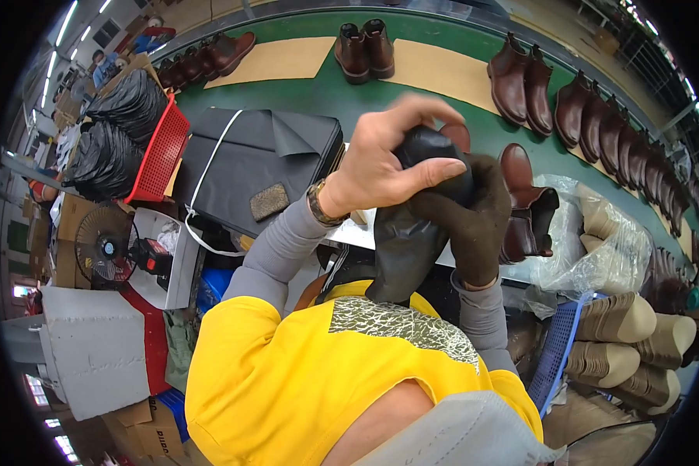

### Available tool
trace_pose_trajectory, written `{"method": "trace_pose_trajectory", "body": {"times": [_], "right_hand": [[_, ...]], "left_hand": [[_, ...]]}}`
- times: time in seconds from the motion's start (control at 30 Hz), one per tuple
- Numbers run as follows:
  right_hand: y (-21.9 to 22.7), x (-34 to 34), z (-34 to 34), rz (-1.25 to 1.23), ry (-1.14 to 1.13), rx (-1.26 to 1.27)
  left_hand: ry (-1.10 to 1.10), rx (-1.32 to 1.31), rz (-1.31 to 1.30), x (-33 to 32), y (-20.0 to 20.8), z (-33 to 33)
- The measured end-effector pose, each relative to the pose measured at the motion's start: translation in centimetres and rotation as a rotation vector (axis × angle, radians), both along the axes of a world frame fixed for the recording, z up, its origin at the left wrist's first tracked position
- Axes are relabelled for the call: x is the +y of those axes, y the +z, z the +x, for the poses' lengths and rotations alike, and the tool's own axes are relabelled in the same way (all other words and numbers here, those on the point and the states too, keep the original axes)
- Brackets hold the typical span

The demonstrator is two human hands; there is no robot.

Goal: Inspecting and cleaning leather boots on a manufacturing line using a cloth and inserts.

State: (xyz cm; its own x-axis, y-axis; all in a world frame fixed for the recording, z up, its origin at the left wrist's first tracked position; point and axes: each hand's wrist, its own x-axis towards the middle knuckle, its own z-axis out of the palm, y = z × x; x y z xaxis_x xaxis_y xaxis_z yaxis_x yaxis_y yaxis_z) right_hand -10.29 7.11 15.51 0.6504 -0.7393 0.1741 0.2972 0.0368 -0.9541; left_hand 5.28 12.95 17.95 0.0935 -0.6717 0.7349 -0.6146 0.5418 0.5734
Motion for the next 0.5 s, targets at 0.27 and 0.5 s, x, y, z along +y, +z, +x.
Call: {"method": "trace_pose_trajectory", "body": {"times": [0.27, 0.5], "right_hand": [[-0.1, -2.8, -1.6, -0.284, 0.381, 0.124], [3.4, -0.3, 0.0, -1.185, -0.120, 0.077]], "left_hand": [[0.020, -0.342, -0.405, -2.3, 1.0, 0.3], [-0.154, 0.056, -0.146, -0.9, -0.3, -0.9]]}}
